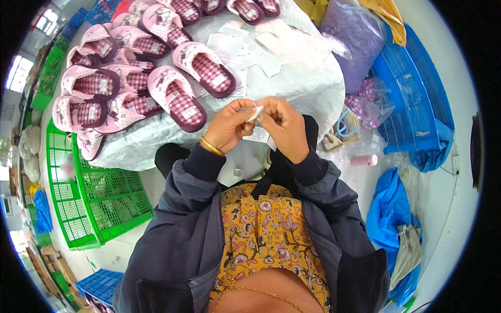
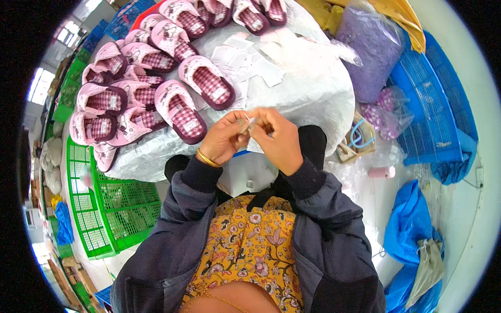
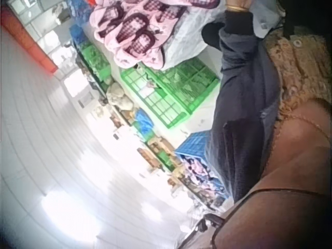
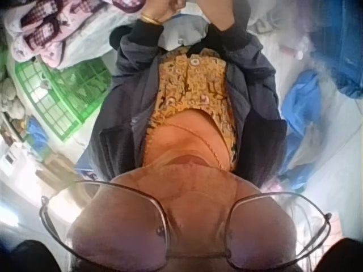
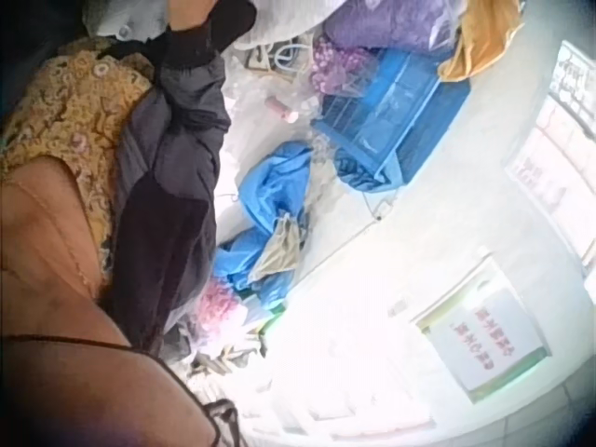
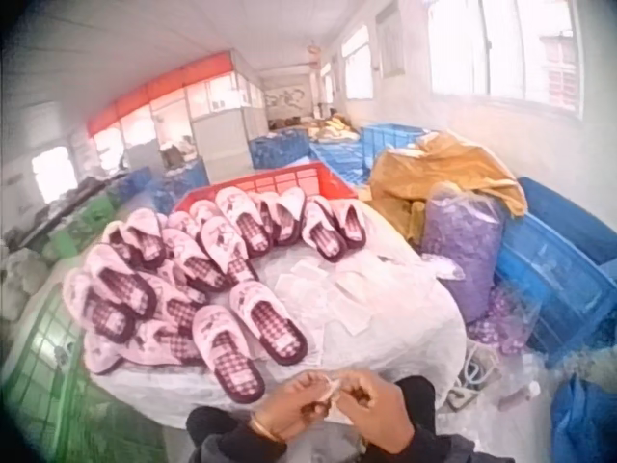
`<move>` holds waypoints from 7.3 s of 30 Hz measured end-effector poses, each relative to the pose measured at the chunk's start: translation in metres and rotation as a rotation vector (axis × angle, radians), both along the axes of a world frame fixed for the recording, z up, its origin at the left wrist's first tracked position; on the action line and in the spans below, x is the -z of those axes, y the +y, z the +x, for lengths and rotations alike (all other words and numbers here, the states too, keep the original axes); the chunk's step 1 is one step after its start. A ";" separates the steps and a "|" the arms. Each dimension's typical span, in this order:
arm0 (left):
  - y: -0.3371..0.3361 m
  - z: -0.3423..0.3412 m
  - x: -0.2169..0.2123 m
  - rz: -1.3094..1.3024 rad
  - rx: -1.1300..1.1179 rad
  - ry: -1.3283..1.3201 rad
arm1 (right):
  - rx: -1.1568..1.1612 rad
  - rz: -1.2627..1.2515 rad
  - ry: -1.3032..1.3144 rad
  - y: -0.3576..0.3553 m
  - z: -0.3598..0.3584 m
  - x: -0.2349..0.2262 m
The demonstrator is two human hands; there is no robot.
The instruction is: The person repeatedly picks up small white labels, peels them, and sticks them onto the insoles of pink and purple checkered slippers. They handle the slippers one at a time, placing each labeled pair back on a pile on the table.
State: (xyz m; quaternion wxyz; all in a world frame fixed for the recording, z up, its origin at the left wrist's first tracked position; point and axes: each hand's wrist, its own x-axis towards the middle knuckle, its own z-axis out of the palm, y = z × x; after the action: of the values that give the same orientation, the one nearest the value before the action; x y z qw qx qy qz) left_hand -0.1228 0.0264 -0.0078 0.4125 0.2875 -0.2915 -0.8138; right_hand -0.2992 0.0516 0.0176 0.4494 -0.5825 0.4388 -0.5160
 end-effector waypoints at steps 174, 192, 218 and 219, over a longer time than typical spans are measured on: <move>-0.091 0.166 -0.013 -1.219 -0.449 -1.495 | 0.095 -0.448 0.883 0.000 0.105 0.066; -0.067 0.134 -0.051 -1.280 -0.426 -1.515 | -0.194 -0.150 0.320 -0.083 0.065 -0.021; -0.070 0.121 -0.035 -0.577 -0.280 -0.629 | -0.225 -0.629 0.915 -0.094 0.075 -0.012; -0.066 0.121 -0.036 -0.601 -0.272 -0.696 | -0.231 -0.635 0.944 -0.094 0.075 -0.016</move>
State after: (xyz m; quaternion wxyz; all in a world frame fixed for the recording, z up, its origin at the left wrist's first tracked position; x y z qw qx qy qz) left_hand -0.0023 -0.0398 0.0285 0.4579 0.4466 -0.5944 -0.4873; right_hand -0.2239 -0.0420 0.0332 0.0618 -0.8997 0.3492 -0.2544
